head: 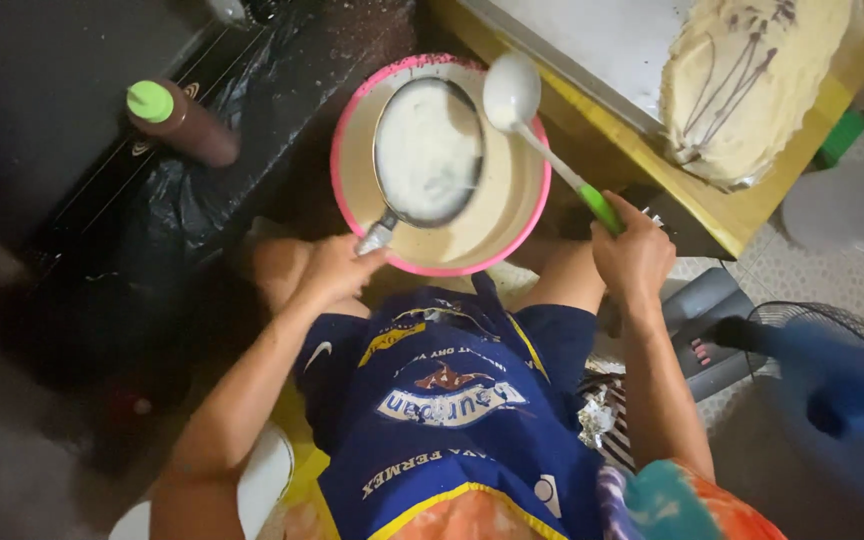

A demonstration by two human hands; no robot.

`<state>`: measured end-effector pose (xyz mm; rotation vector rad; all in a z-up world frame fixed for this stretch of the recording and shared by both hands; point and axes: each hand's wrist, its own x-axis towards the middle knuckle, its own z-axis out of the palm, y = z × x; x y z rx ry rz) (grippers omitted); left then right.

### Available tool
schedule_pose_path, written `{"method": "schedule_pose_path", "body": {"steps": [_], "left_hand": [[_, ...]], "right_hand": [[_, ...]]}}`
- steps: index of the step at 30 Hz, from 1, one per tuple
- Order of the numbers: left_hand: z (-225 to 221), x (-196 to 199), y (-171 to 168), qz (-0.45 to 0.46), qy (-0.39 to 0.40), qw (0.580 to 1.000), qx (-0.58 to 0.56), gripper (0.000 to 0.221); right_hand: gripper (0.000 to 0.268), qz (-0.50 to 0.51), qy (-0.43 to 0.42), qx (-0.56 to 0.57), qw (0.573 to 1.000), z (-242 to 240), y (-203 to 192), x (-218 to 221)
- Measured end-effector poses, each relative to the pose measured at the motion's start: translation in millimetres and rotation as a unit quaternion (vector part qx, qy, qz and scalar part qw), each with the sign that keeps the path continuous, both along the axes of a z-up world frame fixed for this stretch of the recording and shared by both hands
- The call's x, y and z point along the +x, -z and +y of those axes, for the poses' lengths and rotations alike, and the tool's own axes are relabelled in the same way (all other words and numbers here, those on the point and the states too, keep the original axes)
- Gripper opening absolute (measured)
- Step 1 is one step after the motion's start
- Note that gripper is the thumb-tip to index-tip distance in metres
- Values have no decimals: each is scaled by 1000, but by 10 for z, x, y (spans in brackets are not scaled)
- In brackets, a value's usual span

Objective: The person is making crepes by pouring batter into pans, spreading it, and flipping the crepes as they cook.

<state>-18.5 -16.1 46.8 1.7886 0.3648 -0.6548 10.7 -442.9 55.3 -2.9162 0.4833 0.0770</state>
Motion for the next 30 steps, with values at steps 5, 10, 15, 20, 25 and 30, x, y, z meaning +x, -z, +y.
{"method": "schedule_pose_path", "body": {"steps": [5, 10, 15, 20, 25, 30], "left_hand": [[238, -110, -358, -371, 155, 741, 538, 43], [198, -170, -75, -519, 117, 584, 614, 42], [192, -131, 553, -520, 96, 589, 611, 40], [154, -163, 725, -511, 75, 612, 599, 41], [19, -149, 1295, -463, 34, 674, 574, 22], [-135, -160, 577, -268, -49, 917, 292, 39]], "right_hand": [[45, 92, -109, -185, 972, 99, 466, -124], [28, 126, -193, -230, 946, 728, 71, -212], [25, 187, -264, -260, 910, 1059, -405, -201], [34, 294, -208, -147, 921, 1632, -1293, -93], [35, 310, -226, -136, 914, 1464, -489, -38], [48, 266, -310, -300, 862, 1702, -800, -49]]}}
